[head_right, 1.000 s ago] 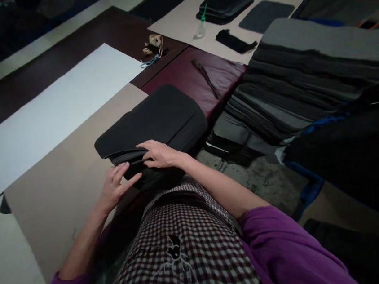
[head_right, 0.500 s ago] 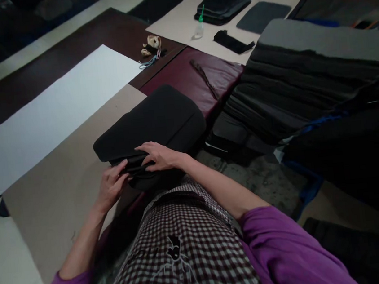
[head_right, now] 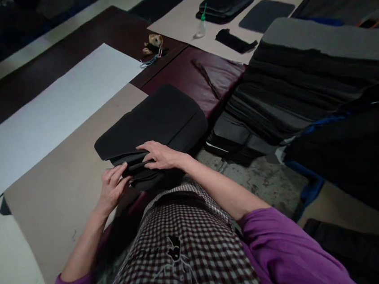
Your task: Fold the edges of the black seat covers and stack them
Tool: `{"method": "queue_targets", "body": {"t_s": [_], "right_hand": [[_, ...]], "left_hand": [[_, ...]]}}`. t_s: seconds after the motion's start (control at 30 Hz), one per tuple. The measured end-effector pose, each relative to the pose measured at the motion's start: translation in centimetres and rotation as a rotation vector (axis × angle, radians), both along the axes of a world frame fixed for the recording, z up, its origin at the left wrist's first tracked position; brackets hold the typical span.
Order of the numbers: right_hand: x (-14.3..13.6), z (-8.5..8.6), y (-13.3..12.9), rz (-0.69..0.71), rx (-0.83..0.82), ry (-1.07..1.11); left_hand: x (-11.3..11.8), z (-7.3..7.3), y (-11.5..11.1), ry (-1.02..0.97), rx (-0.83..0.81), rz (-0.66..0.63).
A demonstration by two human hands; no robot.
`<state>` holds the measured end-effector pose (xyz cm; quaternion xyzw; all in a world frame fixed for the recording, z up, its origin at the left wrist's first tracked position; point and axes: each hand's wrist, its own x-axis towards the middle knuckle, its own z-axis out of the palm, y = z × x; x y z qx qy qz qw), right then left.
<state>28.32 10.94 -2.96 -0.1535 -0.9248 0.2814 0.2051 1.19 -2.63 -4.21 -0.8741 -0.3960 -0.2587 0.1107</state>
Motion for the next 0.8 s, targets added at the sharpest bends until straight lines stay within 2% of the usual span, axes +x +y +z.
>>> {"method": "queue_targets", "body": {"t_s": [0.23, 0.37, 0.53, 0.8], "right_hand": [[0.2, 0.3, -0.4, 0.005, 0.016, -0.047], [0.1, 0.2, -0.2, -0.004, 0.048, -0.036], [-0.2, 0.0, 0.1, -0.013, 0.046, -0.013], [-0.1, 0.3, -0.1, -0.017, 0.032, -0.030]], "left_hand": [[-0.2, 0.4, 1.3, 0.032, 0.055, 0.012], [-0.4, 0.2, 0.7, 0.022, 0.031, 0.049], [-0.4, -0.1, -0.4, 0.117, -0.022, 0.011], [0.6, -1.2, 1.0, -0.022, 0.116, 0.119]]}}
